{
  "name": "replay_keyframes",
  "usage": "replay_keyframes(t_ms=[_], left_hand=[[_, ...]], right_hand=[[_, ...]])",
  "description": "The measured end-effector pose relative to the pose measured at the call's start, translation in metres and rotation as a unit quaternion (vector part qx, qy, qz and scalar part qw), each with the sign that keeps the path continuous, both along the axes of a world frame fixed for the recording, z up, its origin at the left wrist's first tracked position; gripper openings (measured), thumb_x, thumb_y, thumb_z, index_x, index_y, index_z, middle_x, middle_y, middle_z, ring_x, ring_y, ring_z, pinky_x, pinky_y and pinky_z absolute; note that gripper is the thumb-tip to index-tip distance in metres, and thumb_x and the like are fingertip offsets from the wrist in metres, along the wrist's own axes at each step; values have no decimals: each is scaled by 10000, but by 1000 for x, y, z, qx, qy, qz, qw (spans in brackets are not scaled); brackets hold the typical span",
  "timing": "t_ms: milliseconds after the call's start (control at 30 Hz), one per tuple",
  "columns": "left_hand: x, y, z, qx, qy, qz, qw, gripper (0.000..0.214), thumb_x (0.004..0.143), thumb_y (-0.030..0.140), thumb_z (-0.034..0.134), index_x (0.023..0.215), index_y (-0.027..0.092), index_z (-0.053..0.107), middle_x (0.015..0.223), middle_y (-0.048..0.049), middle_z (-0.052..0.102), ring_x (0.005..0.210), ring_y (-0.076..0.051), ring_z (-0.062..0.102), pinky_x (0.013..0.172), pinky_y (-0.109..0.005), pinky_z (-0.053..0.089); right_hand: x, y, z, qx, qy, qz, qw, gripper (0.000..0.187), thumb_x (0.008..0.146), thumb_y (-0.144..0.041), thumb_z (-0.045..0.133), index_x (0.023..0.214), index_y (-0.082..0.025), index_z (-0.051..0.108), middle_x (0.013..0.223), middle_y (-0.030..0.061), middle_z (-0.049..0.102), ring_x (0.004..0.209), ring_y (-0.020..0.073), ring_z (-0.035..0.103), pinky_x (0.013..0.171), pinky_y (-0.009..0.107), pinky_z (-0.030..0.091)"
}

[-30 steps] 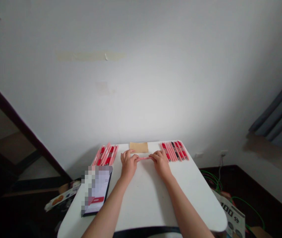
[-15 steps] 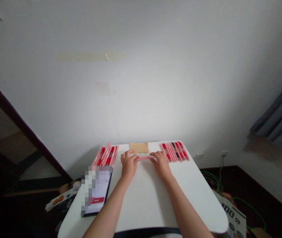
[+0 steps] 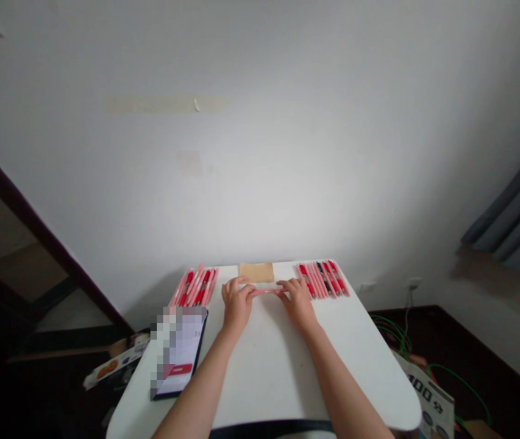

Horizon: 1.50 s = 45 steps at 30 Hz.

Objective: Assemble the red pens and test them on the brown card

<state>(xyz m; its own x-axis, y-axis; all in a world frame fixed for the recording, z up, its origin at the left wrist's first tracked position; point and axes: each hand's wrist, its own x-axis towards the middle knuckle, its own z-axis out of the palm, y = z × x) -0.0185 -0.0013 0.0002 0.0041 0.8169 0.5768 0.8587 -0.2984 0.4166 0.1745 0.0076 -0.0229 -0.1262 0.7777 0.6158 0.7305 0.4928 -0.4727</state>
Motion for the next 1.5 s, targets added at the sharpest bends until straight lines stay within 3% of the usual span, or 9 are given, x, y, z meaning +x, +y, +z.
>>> replay_keyframes(t_ms=[133, 333, 567, 767, 1033, 1267, 1500], left_hand=[[0, 1, -1, -2, -5, 7, 1000, 129, 834, 282, 589, 799, 239, 705, 1142, -65, 593, 1146, -249, 453, 1046, -536, 290], [1, 0, 0, 14, -11, -4, 1000, 131, 829, 303, 596, 792, 240, 705, 1118, -67, 595, 1121, -240, 466, 1038, -520, 294], [1, 0, 1, 1, -16, 13, 1000, 121, 831, 276, 592, 798, 239, 702, 1129, -68, 591, 1149, -244, 457, 1041, -530, 292], [0, 1, -1, 8, -14, 6, 1000, 111, 815, 303, 616, 791, 236, 701, 1115, -70, 592, 1127, -245, 464, 1011, -508, 322], [-1, 2, -2, 19, -13, 7, 1000, 111, 823, 288, 605, 792, 234, 697, 1111, -67, 591, 1124, -239, 461, 1022, -517, 305], [-1, 3, -5, 12, -16, 11, 1000, 122, 836, 275, 586, 806, 242, 699, 1115, -66, 596, 1132, -236, 463, 1034, -524, 298], [-1, 2, -3, 12, -25, 7, 1000, 107, 824, 271, 602, 800, 240, 701, 1128, -68, 589, 1138, -243, 465, 1033, -524, 295]], right_hand=[[-1, 0, 0, 16, 10, -6, 1000, 219, 898, -334, 524, 1010, -226, 678, 961, 81, 606, 938, 231, 522, 825, 388, 446], [-2, 1, -2, 19, 7, -18, 1000, 279, 915, -376, 488, 921, -204, 707, 883, 85, 589, 888, 226, 514, 787, 379, 440], [1, 1, -2, 7, 4, -18, 1000, 253, 892, -339, 544, 1113, -251, 629, 977, 77, 605, 965, 246, 516, 859, 400, 435], [0, 2, -2, 0, 1, -20, 1000, 196, 921, -319, 490, 943, -241, 668, 919, 70, 618, 943, 240, 516, 840, 382, 424], [0, 0, 0, -20, -3, -20, 1000, 305, 949, -392, 431, 939, -238, 694, 824, 73, 638, 897, 245, 496, 816, 375, 412], [0, -2, 0, -9, 9, -22, 1000, 278, 920, -397, 492, 1097, -242, 642, 934, 70, 648, 965, 248, 514, 865, 397, 414], [2, 4, -6, 4, 8, -21, 1000, 247, 930, -369, 470, 929, -231, 675, 904, 79, 631, 926, 240, 528, 814, 386, 429]])
